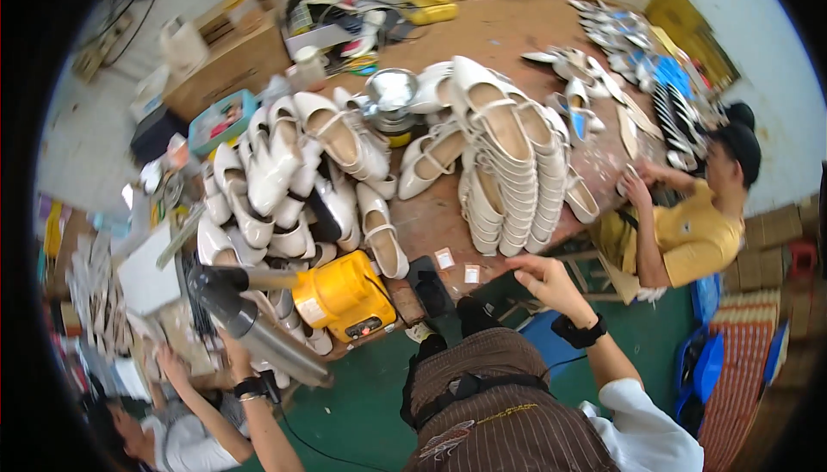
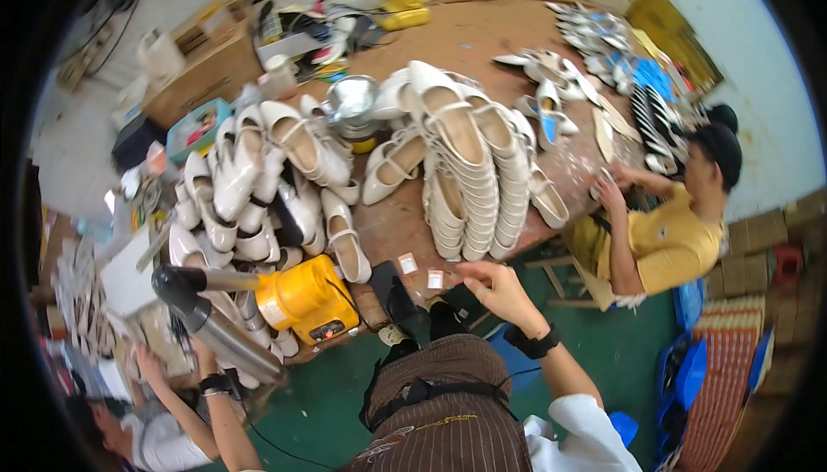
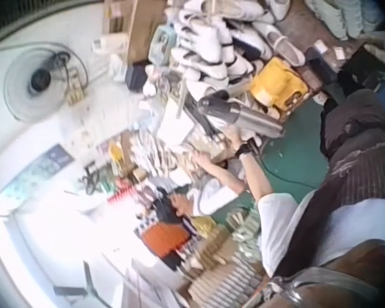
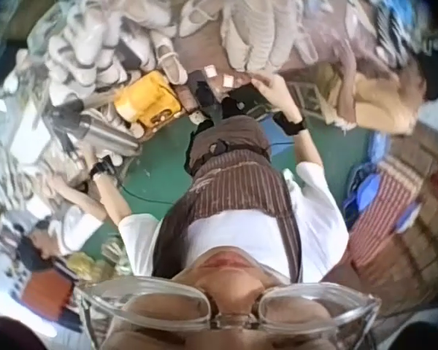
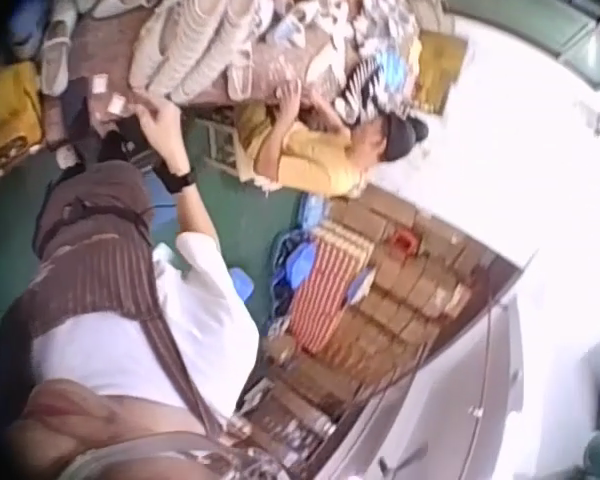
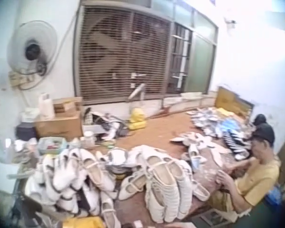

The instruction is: Processing and cleaning white dress shoes at a manufacturing workbench.

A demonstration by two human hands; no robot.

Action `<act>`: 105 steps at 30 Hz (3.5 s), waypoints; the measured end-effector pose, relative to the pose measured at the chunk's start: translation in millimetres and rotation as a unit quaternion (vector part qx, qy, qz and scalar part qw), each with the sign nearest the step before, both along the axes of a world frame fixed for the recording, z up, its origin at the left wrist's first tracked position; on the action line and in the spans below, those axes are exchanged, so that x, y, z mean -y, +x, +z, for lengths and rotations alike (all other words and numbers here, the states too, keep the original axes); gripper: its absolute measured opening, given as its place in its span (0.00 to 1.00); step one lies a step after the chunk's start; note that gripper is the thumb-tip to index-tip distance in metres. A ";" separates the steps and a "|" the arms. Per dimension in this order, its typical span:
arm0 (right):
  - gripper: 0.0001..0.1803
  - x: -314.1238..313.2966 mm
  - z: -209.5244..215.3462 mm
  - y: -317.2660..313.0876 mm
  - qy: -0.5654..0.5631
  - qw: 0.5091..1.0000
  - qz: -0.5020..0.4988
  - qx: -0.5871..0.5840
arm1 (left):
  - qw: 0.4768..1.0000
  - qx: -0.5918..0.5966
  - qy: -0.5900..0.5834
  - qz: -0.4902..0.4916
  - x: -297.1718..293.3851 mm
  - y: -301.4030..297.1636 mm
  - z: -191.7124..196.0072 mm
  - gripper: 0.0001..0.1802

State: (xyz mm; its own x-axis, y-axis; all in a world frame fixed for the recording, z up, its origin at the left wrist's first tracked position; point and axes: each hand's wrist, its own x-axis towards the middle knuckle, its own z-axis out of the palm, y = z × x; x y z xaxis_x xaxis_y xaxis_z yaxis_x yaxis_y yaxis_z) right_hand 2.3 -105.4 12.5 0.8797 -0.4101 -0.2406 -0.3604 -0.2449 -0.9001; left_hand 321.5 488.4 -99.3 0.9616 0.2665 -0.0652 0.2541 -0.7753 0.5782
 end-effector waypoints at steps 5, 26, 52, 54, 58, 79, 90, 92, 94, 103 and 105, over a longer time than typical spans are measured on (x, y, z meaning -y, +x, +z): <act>0.14 -21.6 -3.0 -80.3 0.025 0.989 -0.135 -0.062 | 0.979 -0.037 -0.164 -0.113 -9.9 -7.2 -41.3 0.37; 0.24 299.1 -140.7 -31.6 -0.182 0.894 -0.338 -0.230 | 0.857 -0.432 -0.282 -0.001 203.4 -396.7 -33.9 0.21; 0.38 307.6 -106.1 21.7 0.265 0.928 -0.258 -0.049 | 0.912 -0.343 -0.127 -0.184 400.0 -379.1 14.4 0.29; 0.35 306.1 -98.1 22.0 0.278 0.931 -0.236 -0.035 | 0.919 -0.326 -0.130 -0.178 407.1 -375.2 21.2 0.28; 0.27 318.3 -110.8 8.3 0.309 0.925 -0.220 0.015 | 0.925 -0.305 -0.146 -0.175 416.3 -369.2 28.6 0.28; 0.22 162.8 66.1 -54.6 0.280 0.949 0.119 0.083 | 0.721 -0.152 -0.651 -0.181 533.3 -283.2 187.1 0.41; 0.24 -49.0 39.9 -39.7 0.584 0.801 0.031 -0.128 | 0.867 -0.121 -0.454 -0.165 335.7 -325.3 158.1 0.52; 0.26 -80.4 28.0 -40.3 0.603 0.779 0.047 -0.168 | 0.818 -0.186 -0.523 -0.151 292.8 -330.8 148.4 0.55; 0.26 -110.4 14.7 -48.0 0.622 0.758 0.011 -0.193 | 0.782 -0.220 -0.563 -0.150 250.3 -340.3 136.5 0.53; 0.23 -205.0 -34.5 -51.7 0.744 0.608 -0.140 -0.241 | 0.696 -0.265 -0.665 -0.053 161.2 -358.8 106.9 0.37; 0.24 -215.0 -45.1 -47.1 0.743 0.608 -0.138 -0.241 | 0.749 -0.210 -0.628 0.010 163.7 -359.4 93.7 0.28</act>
State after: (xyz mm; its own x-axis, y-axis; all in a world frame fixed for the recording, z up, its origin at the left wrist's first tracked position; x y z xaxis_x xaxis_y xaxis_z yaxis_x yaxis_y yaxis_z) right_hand -44.8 109.6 -32.5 0.5062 0.4602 -0.7294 -0.5132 0.8404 0.1741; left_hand -37.9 324.7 -5.6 0.7824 -0.2442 -0.5730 0.6228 0.3194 0.7142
